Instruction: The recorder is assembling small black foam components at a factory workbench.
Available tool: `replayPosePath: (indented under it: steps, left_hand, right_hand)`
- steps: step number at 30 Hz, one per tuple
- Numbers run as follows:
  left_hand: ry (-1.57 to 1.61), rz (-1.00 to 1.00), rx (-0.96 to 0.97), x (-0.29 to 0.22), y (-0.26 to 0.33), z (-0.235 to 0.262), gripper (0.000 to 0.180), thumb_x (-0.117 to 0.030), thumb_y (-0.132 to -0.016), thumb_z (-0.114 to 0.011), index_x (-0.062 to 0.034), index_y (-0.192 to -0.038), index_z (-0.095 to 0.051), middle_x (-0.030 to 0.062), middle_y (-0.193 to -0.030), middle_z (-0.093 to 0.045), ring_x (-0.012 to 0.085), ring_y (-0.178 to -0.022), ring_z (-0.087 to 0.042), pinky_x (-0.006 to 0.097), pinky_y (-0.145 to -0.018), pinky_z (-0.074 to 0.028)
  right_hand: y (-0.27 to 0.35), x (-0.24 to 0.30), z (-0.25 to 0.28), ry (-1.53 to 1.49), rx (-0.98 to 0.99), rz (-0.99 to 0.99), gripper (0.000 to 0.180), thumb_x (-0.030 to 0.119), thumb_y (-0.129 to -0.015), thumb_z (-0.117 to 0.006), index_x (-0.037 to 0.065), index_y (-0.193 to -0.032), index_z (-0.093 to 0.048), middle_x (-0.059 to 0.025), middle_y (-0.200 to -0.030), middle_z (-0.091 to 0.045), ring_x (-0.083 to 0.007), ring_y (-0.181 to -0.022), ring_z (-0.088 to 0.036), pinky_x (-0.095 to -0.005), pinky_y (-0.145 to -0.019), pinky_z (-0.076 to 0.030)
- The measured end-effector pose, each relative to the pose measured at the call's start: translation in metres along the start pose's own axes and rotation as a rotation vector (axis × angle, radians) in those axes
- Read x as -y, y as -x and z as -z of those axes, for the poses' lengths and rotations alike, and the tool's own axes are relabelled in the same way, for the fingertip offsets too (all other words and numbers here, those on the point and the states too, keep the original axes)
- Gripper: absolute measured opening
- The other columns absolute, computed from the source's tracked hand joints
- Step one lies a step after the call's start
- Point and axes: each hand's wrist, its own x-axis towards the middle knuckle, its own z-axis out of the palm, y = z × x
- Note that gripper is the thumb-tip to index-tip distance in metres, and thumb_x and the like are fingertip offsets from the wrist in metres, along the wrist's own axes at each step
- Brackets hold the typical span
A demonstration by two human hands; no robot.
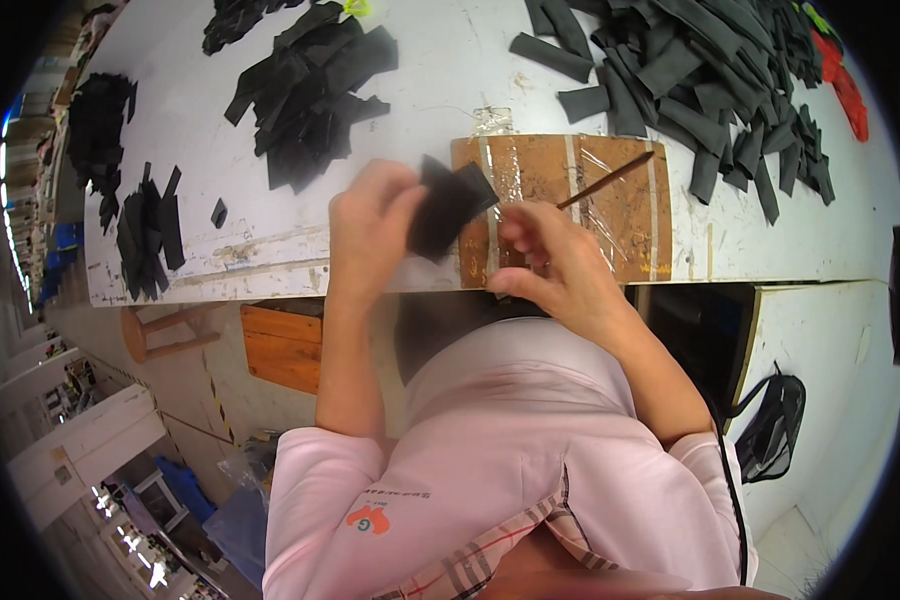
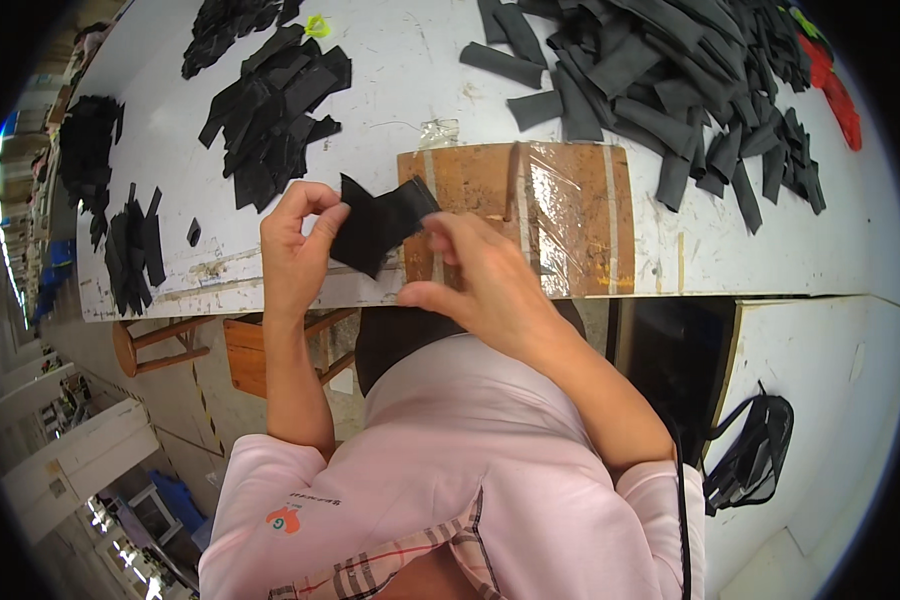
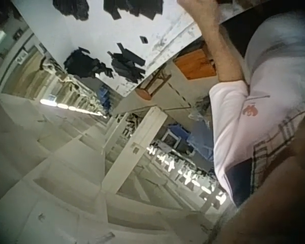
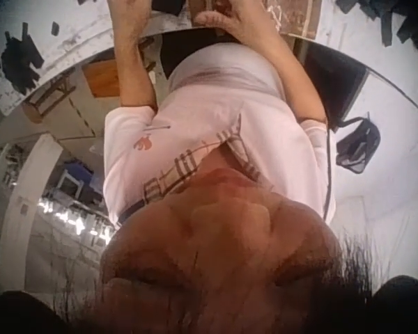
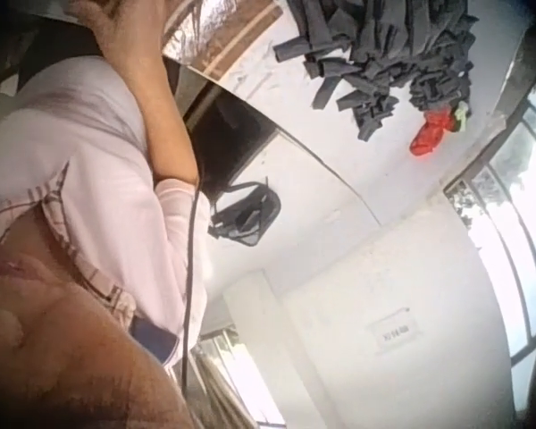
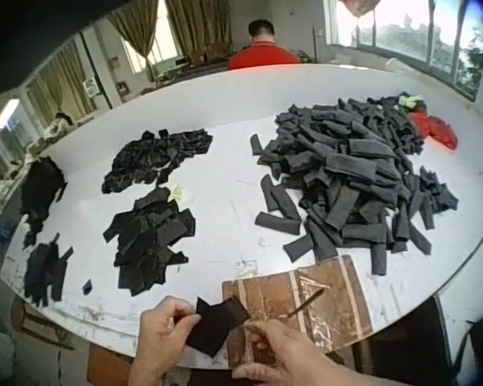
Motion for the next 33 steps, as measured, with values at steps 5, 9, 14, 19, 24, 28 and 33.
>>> replayPosePath:
  steps: [5,9,14,19,24,28,33]
  left_hand:
    - [0.373,0.2,0.132,-0.046,0.002,-0.028,0.009,-0.001,-0.074,-0.058,-0.0004,-0.082,-0.053,0.0052,-0.073,-0.058,0.0083,-0.066,-0.052,0.021,-0.059,-0.041]
    - [0.884,0.421,-0.052,-0.045,0.014,-0.03,0.022,-0.009,-0.079,-0.054,0.0021,-0.097,-0.05,0.0082,-0.082,-0.058,0.0108,-0.069,-0.054,0.022,-0.062,-0.043]
    - [1.132,0.524,0.092,-0.032,0.039,-0.026,0.029,-0.014,-0.077,-0.052,0.0025,-0.101,-0.05,0.0108,-0.086,-0.057,0.0138,-0.071,-0.054,0.024,-0.063,-0.043]
    - [1.008,0.511,0.075,-0.039,0.039,-0.032,0.023,-0.006,-0.073,-0.054,0.0031,-0.095,-0.052,0.0077,-0.08,-0.058,0.0123,-0.07,-0.055,0.022,-0.062,-0.043]
    - [0.916,0.505,0.024,-0.046,0.034,-0.039,0.016,-0.001,-0.073,-0.055,0.0036,-0.088,-0.055,0.0064,-0.073,-0.059,0.01,-0.06,-0.053,0.02,-0.056,-0.042]
    - [0.676,0.534,-0.074,-0.042,0.039,-0.04,0.007,-0.001,-0.074,-0.055,0.0025,-0.079,-0.056,0.0026,-0.066,-0.056,0.0058,-0.054,-0.048,0.018,-0.05,-0.037]
    - [0.235,0.38,-0.198,-0.033,0.042,-0.037,0.013,0.003,-0.067,-0.054,0.0027,-0.079,-0.057,0.0056,-0.066,-0.057,0.0091,-0.061,-0.052,0.024,-0.057,-0.042]
  right_hand:
    - [-0.007,0.002,-0.006,-0.488,0.152,-0.356,0.024,0.011,-0.072,-0.065,0.001,-0.09,-0.053,-0.0044,-0.072,-0.056,-0.0129,-0.058,-0.054,-0.0239,-0.051,-0.045]
    - [-0.01,-0.007,-0.005,-0.872,-0.026,-0.533,0.011,0.011,-0.075,-0.062,0.004,-0.08,-0.055,-0.0012,-0.068,-0.057,-0.0073,-0.051,-0.051,-0.0169,-0.041,-0.04]
    - [-0.018,0.0,-0.005,-1.062,-0.153,-0.626,0.013,0.016,-0.078,-0.061,0.005,-0.079,-0.054,-0.0026,-0.065,-0.057,-0.0072,-0.049,-0.051,-0.018,-0.04,-0.04]
    - [-0.016,-0.009,-0.006,-1.009,-0.085,-0.567,0.016,0.017,-0.078,-0.061,0.005,-0.082,-0.052,-0.0029,-0.068,-0.056,-0.0083,-0.05,-0.051,-0.0187,-0.039,-0.039]
    - [-0.018,-0.006,-0.006,-1.01,-0.111,-0.553,0.016,0.018,-0.077,-0.062,0.006,-0.083,-0.052,-0.0025,-0.068,-0.056,-0.0079,-0.049,-0.05,-0.0183,-0.039,-0.038]
    - [-0.014,-0.013,0.005,-0.808,0.132,-0.659,0.016,0.015,-0.079,-0.058,0.001,-0.086,-0.054,-0.0064,-0.071,-0.058,-0.0156,-0.057,-0.058,-0.023,-0.048,-0.047]
    - [0.008,-0.011,0.019,0.38,0.029,-0.2,0.021,0.018,-0.071,-0.064,-0.001,-0.078,-0.057,-0.0116,-0.062,-0.055,-0.0296,-0.052,-0.053,-0.0343,-0.051,-0.043]
